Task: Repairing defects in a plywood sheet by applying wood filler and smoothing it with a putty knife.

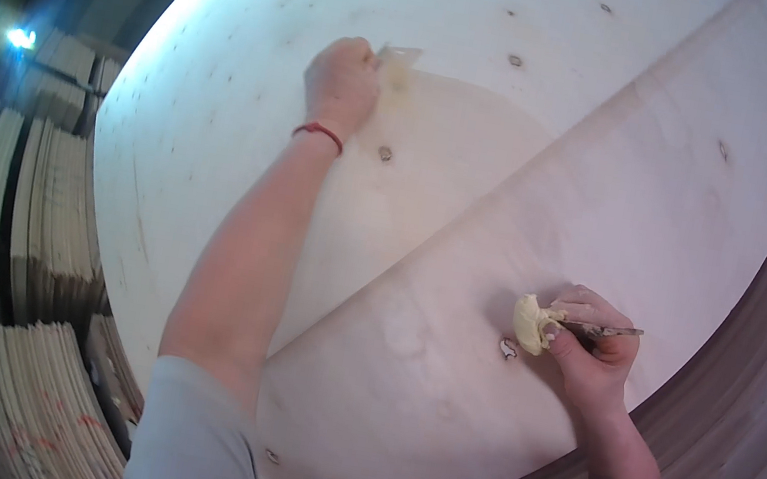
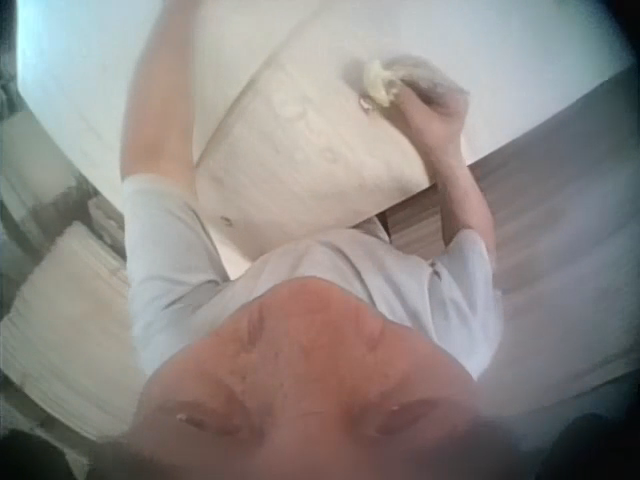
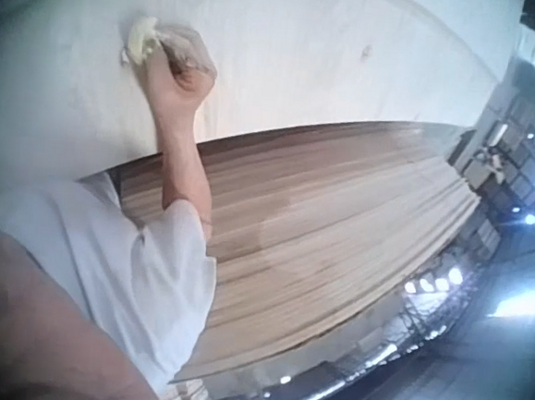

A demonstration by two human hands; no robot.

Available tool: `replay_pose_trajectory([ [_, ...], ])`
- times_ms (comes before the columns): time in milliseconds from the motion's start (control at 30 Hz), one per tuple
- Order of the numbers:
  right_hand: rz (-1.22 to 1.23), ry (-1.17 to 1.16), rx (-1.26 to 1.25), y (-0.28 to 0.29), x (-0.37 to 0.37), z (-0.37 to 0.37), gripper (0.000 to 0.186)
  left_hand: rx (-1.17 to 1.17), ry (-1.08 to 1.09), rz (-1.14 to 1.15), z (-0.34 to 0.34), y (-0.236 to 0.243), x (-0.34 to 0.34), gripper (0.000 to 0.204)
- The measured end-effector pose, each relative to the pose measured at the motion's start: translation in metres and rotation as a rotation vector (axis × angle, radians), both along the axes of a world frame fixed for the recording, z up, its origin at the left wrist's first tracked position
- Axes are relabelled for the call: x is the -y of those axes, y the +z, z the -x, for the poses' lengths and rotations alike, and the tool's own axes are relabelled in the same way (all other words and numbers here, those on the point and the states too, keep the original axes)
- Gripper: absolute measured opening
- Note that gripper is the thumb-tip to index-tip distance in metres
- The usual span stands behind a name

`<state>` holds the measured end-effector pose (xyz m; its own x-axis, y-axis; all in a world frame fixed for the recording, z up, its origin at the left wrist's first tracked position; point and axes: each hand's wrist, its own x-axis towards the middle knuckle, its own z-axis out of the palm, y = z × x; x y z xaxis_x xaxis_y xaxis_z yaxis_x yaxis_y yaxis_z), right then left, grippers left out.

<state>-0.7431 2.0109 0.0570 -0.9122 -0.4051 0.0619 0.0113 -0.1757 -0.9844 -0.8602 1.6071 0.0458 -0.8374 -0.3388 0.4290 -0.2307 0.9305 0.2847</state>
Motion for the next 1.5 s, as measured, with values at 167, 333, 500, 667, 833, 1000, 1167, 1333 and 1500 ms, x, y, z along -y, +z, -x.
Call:
replay_pose_trajectory([
  [167,-0.024,0.045,0.06,0.0,0.0,0.003,0.01,-0.013,-0.321,0.038,-0.074,-0.005,-0.081,0.007],
  [333,0.007,-0.057,0.119,-0.019,0.0,-0.007,0.007,-0.009,-0.578,-0.18,-0.249,0.013,-0.132,0.004],
  [500,-0.091,-0.16,0.103,-0.041,-0.004,-0.011,0.006,0.181,-0.137,-0.937,-0.44,0.077,-0.146,0.004],
  [667,-0.16,-0.26,0.129,-0.037,-0.002,-0.03,0.005,-0.041,0.135,-1.298,-0.631,0.086,-0.127,0.008],
  [833,-0.078,-0.283,0.177,-0.027,0.023,-0.173,0.013,-0.458,0.225,-1.32,-0.806,0.098,-0.092,0.014],
  [1000,-0.114,-0.025,0.198,0.008,0.115,-0.409,0.009,-0.519,0.375,-1.384,-0.936,0.103,-0.063,0.031],
  [1167,-0.071,0.405,0.286,0.066,0.235,-0.59,0.014,-0.589,0.436,-1.417,-1.03,0.111,-0.048,0.031],
  [1333,0.172,0.878,0.562,0.108,0.308,-0.725,0.022,-0.89,0.22,-1.582,-1.084,0.112,-0.032,0.04],
  [1500,0.235,1.164,0.789,0.103,0.347,-0.827,0.027,-0.852,0.104,-1.587,-1.14,0.109,0.008,0.06],
])
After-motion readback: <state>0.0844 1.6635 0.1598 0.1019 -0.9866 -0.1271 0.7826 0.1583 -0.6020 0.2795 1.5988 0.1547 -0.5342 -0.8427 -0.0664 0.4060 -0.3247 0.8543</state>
